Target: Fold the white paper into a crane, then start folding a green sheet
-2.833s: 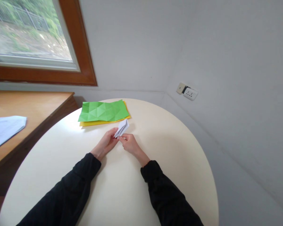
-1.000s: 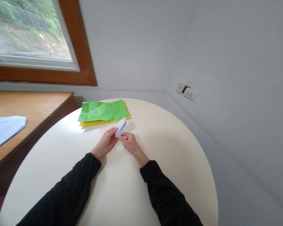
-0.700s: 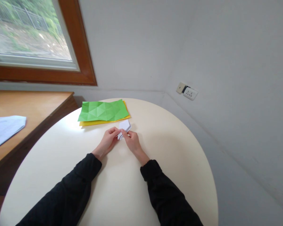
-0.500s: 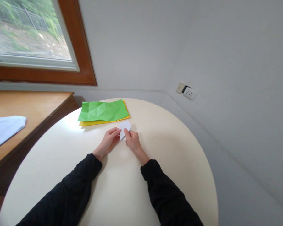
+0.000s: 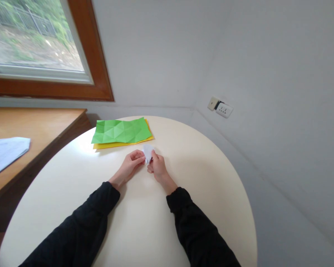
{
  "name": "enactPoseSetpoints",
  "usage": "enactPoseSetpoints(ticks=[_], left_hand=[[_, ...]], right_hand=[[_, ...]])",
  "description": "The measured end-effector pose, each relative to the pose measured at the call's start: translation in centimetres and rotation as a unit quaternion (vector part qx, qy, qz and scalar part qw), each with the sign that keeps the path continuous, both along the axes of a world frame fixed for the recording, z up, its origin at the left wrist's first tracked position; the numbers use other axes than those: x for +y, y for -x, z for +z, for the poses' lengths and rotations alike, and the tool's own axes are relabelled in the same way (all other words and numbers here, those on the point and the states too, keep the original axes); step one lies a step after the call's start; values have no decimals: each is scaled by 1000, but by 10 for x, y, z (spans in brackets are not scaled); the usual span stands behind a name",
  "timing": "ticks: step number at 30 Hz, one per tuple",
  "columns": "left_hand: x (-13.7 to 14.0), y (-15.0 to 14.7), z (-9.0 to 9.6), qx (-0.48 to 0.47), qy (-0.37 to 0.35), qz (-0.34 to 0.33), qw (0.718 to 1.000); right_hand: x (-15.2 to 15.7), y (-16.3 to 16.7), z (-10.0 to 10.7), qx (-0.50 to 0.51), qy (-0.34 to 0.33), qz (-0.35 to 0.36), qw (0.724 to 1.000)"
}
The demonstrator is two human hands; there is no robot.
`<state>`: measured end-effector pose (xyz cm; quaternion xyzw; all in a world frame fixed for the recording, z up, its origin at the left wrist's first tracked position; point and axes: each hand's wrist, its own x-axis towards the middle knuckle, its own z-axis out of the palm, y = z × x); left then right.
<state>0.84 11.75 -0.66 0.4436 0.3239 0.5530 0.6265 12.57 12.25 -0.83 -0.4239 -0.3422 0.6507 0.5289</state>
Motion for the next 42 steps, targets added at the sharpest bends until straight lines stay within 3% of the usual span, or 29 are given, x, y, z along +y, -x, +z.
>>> enactPoseSetpoints(ticks=[19,24,33,42], left_hand=[[-2,-3,-1,26,-32,-68,997],[-4,-3,3,32,-10,-70,997],[-4,-6,-1,-2,26,-87,996],[-4,-6,1,-17,35,-84,996]], right_hand=[[3,1,-10,-80,-43,-74,993],[5,-1,-13,-180,-93,-135,970],[3,-1,-10,-280,-160,-162,933],[2,-2,-9,-213,-135,-142,957]])
